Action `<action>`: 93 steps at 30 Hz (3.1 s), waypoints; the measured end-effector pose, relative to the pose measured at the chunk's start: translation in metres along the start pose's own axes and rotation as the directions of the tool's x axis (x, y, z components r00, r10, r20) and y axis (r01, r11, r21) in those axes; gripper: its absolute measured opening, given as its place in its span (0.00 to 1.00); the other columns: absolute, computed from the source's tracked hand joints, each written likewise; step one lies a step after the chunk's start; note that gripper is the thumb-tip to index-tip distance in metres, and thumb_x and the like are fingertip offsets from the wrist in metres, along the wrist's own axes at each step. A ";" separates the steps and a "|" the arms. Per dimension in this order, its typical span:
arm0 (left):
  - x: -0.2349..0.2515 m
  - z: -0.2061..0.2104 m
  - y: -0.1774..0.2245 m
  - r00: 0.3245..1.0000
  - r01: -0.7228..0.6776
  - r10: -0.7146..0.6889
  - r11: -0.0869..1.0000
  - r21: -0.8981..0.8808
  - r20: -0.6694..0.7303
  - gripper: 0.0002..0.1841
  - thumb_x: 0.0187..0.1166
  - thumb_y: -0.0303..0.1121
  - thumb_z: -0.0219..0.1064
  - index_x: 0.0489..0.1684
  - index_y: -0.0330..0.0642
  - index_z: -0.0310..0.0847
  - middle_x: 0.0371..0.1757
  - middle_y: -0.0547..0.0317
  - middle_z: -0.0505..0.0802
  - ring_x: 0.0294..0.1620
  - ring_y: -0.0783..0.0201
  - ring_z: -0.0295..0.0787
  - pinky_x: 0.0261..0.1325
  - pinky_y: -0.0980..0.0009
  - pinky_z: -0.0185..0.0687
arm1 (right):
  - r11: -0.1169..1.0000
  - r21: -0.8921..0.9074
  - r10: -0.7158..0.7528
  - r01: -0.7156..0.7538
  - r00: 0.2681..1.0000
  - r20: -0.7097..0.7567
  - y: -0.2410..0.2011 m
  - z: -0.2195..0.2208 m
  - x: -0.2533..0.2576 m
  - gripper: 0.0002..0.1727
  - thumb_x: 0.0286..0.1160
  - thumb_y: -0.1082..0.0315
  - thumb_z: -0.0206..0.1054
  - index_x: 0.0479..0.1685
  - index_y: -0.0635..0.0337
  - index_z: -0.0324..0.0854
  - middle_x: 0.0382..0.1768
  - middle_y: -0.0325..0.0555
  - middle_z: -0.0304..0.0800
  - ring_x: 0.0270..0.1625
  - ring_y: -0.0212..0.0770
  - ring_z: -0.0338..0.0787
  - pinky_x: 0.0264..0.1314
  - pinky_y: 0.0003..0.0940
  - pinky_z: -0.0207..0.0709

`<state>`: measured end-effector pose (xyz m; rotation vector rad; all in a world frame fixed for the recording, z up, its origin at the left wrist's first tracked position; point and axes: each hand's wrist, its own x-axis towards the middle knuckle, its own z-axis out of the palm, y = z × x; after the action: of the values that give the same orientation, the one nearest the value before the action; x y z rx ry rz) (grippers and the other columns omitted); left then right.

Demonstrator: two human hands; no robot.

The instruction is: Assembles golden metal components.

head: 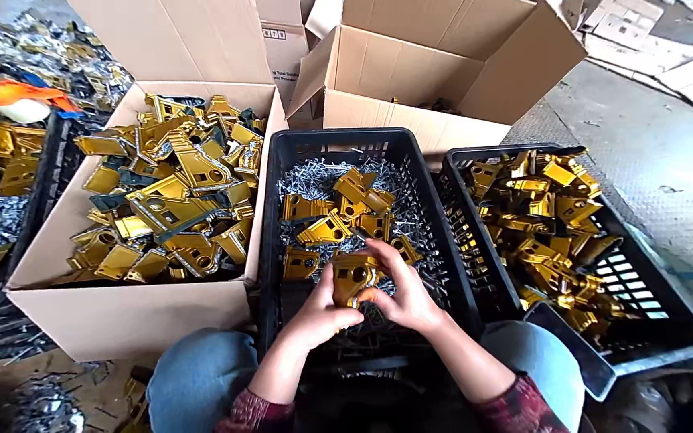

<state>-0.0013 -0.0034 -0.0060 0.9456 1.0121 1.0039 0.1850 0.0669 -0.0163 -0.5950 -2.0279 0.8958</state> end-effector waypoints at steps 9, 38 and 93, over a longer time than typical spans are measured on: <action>0.007 -0.014 0.013 0.882 -0.167 0.105 0.981 -0.096 -0.459 0.56 0.55 0.15 0.73 0.89 0.47 0.40 0.57 0.45 0.83 0.44 0.59 0.91 0.43 0.65 0.91 | 0.610 -0.715 0.778 -0.341 0.428 0.459 0.038 0.021 0.001 0.19 0.77 0.58 0.72 0.61 0.56 0.89 0.64 0.62 0.89 0.67 0.68 0.86 0.64 0.76 0.76; 0.018 0.012 -0.007 0.871 -0.168 -0.020 0.927 -0.336 -0.491 0.47 0.65 0.16 0.73 0.87 0.40 0.48 0.65 0.38 0.81 0.57 0.50 0.91 0.59 0.57 0.92 | 0.536 -0.681 0.828 -0.499 0.468 0.309 0.033 0.003 0.011 0.17 0.78 0.60 0.68 0.62 0.53 0.90 0.64 0.59 0.89 0.68 0.64 0.87 0.68 0.73 0.75; 0.006 0.004 -0.001 0.898 -0.363 0.365 0.930 0.055 -0.245 0.19 0.92 0.34 0.46 0.40 0.46 0.87 0.40 0.73 0.92 0.48 0.80 0.88 0.60 0.76 0.83 | 0.945 0.278 0.101 -0.174 0.961 0.259 0.003 -0.012 0.001 0.58 0.78 0.23 0.49 0.91 0.70 0.55 0.74 0.57 0.80 0.75 0.41 0.80 0.79 0.40 0.75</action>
<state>0.0037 0.0017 -0.0076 1.0566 1.0696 1.4648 0.1954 0.0742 -0.0135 -0.4814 -2.0242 1.3895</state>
